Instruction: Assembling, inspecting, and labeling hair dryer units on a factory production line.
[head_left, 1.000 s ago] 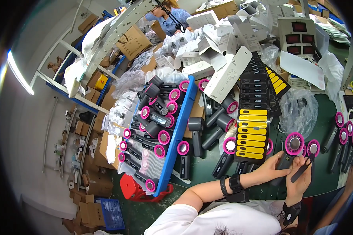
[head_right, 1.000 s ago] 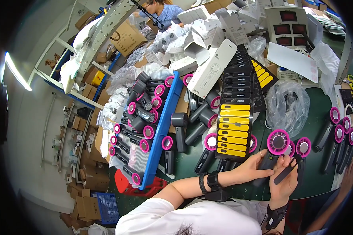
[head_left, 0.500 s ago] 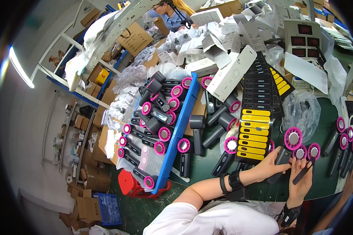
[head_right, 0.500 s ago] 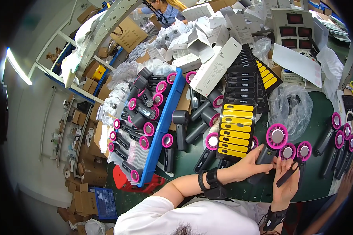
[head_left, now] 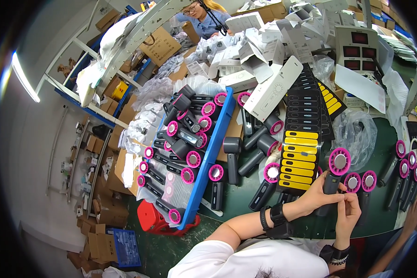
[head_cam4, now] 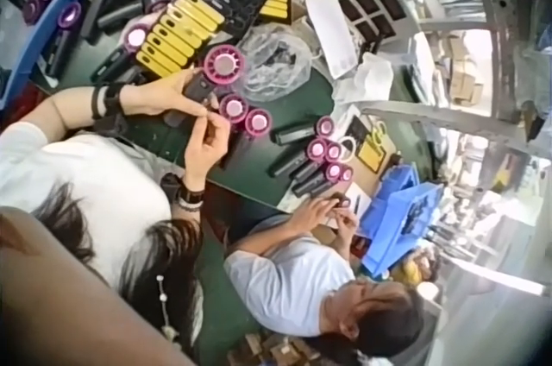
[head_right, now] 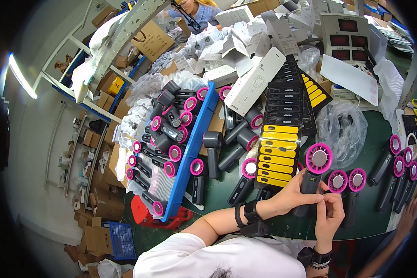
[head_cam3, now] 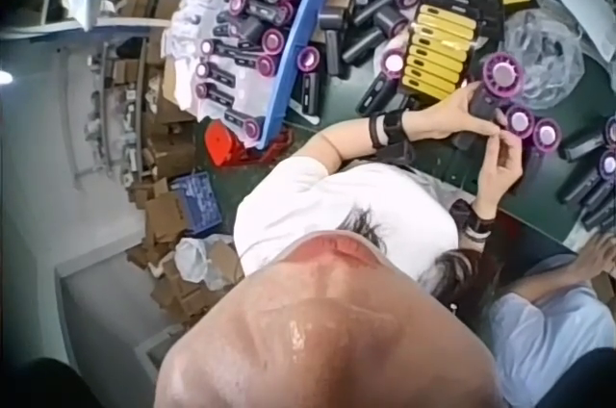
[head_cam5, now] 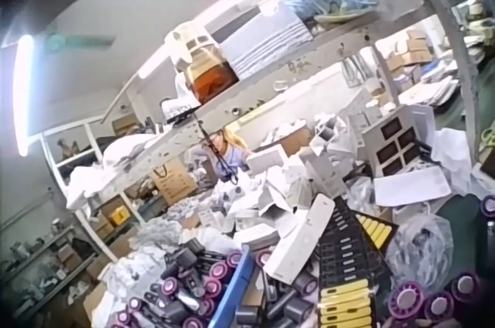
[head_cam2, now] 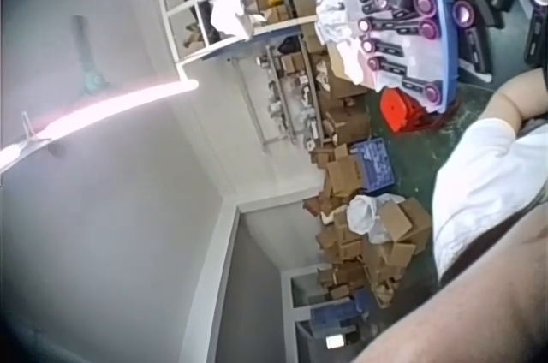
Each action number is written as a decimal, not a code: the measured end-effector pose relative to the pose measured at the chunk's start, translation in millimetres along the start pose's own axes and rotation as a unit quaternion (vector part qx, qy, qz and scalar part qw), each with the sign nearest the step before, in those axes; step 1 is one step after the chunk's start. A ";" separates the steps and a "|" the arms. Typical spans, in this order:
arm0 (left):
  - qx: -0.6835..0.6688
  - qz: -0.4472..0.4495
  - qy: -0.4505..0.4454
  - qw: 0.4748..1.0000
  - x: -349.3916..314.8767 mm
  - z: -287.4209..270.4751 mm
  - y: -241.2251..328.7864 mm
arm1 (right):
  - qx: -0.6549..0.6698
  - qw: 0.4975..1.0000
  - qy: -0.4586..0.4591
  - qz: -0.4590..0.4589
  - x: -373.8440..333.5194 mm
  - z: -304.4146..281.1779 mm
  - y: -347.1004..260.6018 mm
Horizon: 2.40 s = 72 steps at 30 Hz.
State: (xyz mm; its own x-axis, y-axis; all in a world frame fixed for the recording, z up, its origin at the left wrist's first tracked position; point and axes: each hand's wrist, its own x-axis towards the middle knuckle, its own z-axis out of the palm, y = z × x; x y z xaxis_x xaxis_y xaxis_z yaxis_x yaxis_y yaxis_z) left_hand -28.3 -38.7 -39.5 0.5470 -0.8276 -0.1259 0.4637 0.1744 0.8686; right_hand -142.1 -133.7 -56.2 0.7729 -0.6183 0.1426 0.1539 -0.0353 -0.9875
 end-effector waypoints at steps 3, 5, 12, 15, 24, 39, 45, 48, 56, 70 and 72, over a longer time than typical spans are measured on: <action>0.004 -0.008 -0.010 1.000 0.3 -0.9 -0.8 | 0.001 1.000 -0.006 -0.008 0.7 0.8 -1.2; 0.010 -0.008 -0.009 1.000 -0.4 0.5 0.8 | -0.005 1.000 -0.011 -0.009 0.6 0.2 -2.5; 0.004 -0.005 0.002 1.000 -2.3 4.3 -0.5 | -0.002 1.000 -0.024 0.002 -2.6 -8.5 3.0; 0.012 -0.008 0.023 1.000 -0.4 0.3 3.2 | 0.000 0.999 -0.041 0.020 -2.4 -12.1 4.8; 0.031 0.001 0.024 0.999 -0.2 1.9 3.0 | 0.002 0.999 -0.038 0.035 -5.4 -13.6 0.0; 0.003 -0.013 0.011 1.000 0.0 -2.7 4.6 | -0.081 0.991 -0.105 -0.003 -8.7 -25.2 -8.2; -0.014 -0.005 0.011 1.000 -1.3 -2.2 7.5 | -0.131 0.985 -0.065 -0.087 -5.9 -14.9 -13.0; -0.027 -0.003 0.015 1.000 -2.3 -1.4 8.5 | -0.141 0.983 -0.057 -0.106 -6.3 -15.6 -14.5; -0.025 0.009 0.021 0.999 -4.5 -1.0 9.5 | -0.152 0.983 -0.036 -0.096 -9.9 -19.6 -15.0; -0.067 -0.001 0.000 0.998 4.0 -10.2 9.7 | -0.159 0.978 -0.016 -0.137 -2.1 -12.4 -16.3; -0.068 0.005 0.001 0.998 -3.8 -6.8 4.4 | -0.161 0.978 -0.019 -0.131 -13.2 -19.2 -15.9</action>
State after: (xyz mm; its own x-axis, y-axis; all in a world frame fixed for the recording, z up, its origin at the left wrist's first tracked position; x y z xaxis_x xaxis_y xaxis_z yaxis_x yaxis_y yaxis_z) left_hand -23.6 -31.2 -38.5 0.5529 -0.8249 -0.1182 0.5488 0.2537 0.7965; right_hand -166.5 -140.0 -43.7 0.7561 -0.5253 0.3903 0.1526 -0.4384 -0.8857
